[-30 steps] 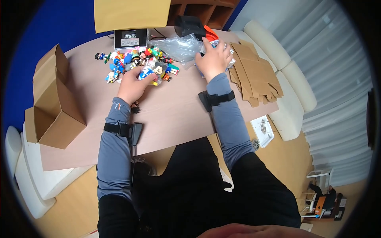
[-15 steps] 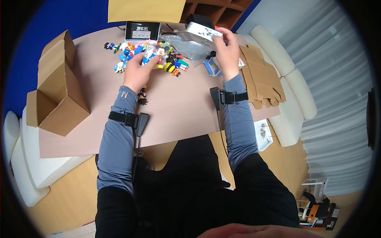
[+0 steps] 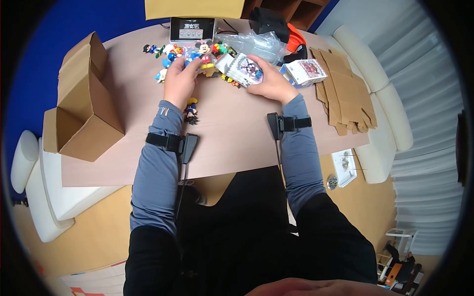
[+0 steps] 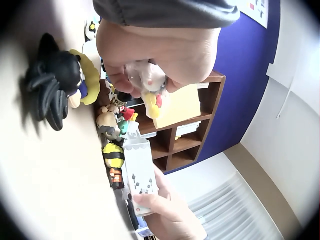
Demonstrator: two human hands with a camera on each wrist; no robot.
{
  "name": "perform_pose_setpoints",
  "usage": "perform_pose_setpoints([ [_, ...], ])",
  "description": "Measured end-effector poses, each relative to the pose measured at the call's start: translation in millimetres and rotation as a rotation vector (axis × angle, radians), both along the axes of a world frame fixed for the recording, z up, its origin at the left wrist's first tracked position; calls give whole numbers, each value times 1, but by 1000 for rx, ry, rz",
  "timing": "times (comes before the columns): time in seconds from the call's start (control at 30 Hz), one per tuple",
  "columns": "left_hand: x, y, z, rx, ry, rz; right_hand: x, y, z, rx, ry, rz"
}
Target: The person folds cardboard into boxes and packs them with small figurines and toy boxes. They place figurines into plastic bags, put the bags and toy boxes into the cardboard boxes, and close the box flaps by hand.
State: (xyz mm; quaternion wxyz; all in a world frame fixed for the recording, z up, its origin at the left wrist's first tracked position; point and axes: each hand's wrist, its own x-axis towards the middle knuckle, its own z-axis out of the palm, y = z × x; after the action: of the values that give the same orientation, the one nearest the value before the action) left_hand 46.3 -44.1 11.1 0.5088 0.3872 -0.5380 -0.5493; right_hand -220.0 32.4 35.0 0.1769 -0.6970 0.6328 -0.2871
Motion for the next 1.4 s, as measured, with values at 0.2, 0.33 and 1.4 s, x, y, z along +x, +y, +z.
perform_pose_setpoints([
  [0.2,-6,15,14,-27,83,-104,10,1,8,-183,-94,37],
  [0.33,-4,9,7,-64,21,-110,11,-4,0,-270,-114,68],
  [1.4,-4,15,14,-4,-93,-157,35,5,7,-307,-214,254],
])
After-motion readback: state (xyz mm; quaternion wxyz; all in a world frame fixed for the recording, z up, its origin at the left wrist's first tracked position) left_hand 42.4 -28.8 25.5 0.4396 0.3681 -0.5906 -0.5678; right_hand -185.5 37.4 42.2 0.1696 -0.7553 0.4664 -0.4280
